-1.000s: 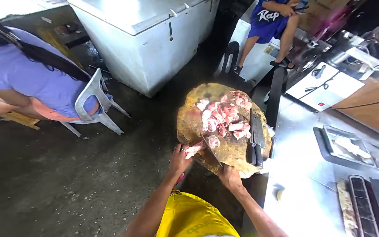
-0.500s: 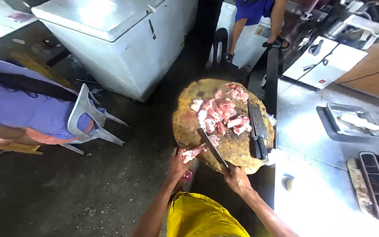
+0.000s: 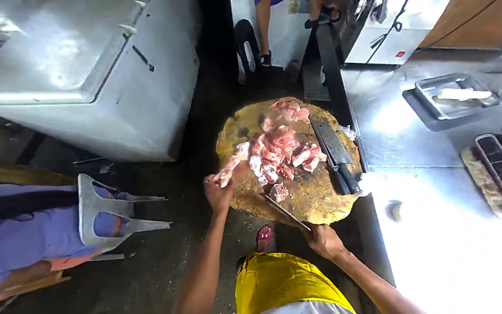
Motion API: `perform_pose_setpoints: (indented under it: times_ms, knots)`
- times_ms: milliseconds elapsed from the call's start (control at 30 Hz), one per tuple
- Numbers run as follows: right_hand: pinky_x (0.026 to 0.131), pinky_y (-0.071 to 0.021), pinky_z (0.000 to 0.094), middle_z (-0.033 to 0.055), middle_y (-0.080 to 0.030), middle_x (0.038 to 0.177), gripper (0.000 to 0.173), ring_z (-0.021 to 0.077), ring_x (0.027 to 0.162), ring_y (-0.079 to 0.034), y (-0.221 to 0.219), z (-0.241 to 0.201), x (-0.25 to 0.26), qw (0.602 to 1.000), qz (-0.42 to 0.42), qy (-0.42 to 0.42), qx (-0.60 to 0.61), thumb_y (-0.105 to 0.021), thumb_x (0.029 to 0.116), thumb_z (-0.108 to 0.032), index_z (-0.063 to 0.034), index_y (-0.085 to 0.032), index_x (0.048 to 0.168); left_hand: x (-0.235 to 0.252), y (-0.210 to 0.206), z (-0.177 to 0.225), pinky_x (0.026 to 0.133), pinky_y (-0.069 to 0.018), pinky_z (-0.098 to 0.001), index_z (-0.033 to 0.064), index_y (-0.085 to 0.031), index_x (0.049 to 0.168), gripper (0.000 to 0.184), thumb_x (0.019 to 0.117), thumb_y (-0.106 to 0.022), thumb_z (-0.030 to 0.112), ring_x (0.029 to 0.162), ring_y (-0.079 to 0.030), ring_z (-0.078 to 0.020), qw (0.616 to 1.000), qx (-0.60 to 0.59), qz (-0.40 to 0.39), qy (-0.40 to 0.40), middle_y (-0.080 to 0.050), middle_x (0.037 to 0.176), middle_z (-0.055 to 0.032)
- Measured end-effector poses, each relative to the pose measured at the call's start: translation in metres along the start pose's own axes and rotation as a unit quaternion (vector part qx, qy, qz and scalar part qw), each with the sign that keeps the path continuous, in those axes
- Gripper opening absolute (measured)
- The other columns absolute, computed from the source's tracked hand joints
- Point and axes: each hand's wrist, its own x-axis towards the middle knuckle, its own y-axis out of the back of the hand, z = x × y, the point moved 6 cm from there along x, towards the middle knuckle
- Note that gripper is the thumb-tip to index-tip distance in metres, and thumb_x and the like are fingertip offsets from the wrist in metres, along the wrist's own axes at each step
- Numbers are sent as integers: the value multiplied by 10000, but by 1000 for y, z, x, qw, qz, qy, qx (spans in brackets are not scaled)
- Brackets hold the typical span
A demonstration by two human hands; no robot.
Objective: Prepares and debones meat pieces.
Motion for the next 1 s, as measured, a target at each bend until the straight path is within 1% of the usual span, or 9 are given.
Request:
perform_pose_setpoints:
  times_ms: [67, 200, 300, 400, 500, 600, 733, 867, 1000]
  knots:
    - [856, -563, 551, 104, -758, 972, 408, 305, 927, -731, -9, 19, -14, 996, 53, 28, 61, -474, 1054, -443, -238, -678, 1342, 1, -43, -5, 1163, -360, -561, -14, -548, 1366, 712, 852, -782, 418, 1334, -514, -387, 993, 95, -63, -29, -576, 1386, -236]
    - [769, -592, 531, 105, -770, 918, 428, 280, 810, -743, -30, 57, -63, 964, 224, 22, 145, -529, 1004, -376, -147, -717, 1313, -13, -60, 8, 1238, -177, -612, 42, -532, 1434, 758, 873, -725, 514, 1473, -333, -440, 978, 171, -50, -105, -440, 1534, -241]
    - [743, -577, 580, 152, -761, 883, 415, 330, 784, -737, -57, 83, -82, 945, 258, -64, 188, -547, 993, -313, -86, -718, 1296, -44, -59, 50, 1187, -298, -601, 71, -514, 1467, 714, 885, -721, 430, 1449, -378, -417, 972, 142, -74, -171, -443, 1540, -215]
    - [748, -561, 600, 159, -742, 852, 349, 337, 787, -725, -79, 104, -80, 938, 231, -141, 217, -566, 1001, -290, -89, -731, 1233, -75, -99, 75, 1132, -440, -509, 130, -545, 1448, 672, 885, -745, 437, 1375, -507, -297, 938, 106, -269, -190, -525, 1489, -142]
    - [783, -566, 591, 164, -752, 902, 338, 340, 829, -732, -90, 107, -76, 937, 220, -141, 233, -571, 1008, -268, -93, -721, 1255, -91, -137, 76, 1120, -424, -532, 241, -566, 1457, 694, 829, -786, 438, 1375, -484, -302, 891, 176, -363, -210, -445, 1547, -110]
    - [826, -563, 592, 156, -761, 973, 395, 346, 887, -735, -91, 105, -75, 942, 194, -145, 233, -571, 1001, -253, -158, -671, 1371, -100, -147, 81, 1099, -442, -542, 232, -589, 1412, 596, 850, -752, 344, 1344, -527, -303, 867, 253, -373, -214, -531, 1485, -96]
    - [840, -564, 583, 149, -764, 978, 404, 345, 906, -736, -91, 106, -73, 946, 180, -144, 228, -552, 1023, -294, -194, -653, 1402, -98, -140, 87, 993, -516, -536, 151, -603, 1323, 604, 787, -806, 341, 1185, -630, -292, 902, 224, -344, -133, -656, 1274, -114]
    - [833, -566, 567, 140, -760, 957, 392, 329, 900, -735, -88, 114, -71, 950, 172, -128, 225, -536, 1033, -324, -192, -668, 1377, -112, -125, 85, 909, -570, -461, 38, -590, 1290, 520, 836, -780, 207, 1048, -669, -265, 976, 64, -170, -118, -653, 1198, -166]
    - [836, -566, 569, 141, -761, 981, 388, 340, 916, -734, -85, 119, -69, 959, 145, -114, 217, -528, 1044, -332, -194, -660, 1383, -169, -127, 60, 1047, -514, -436, 7, -653, 1246, 378, 914, -705, 181, 1212, -620, -290, 976, 69, -125, -162, -630, 1310, -194]
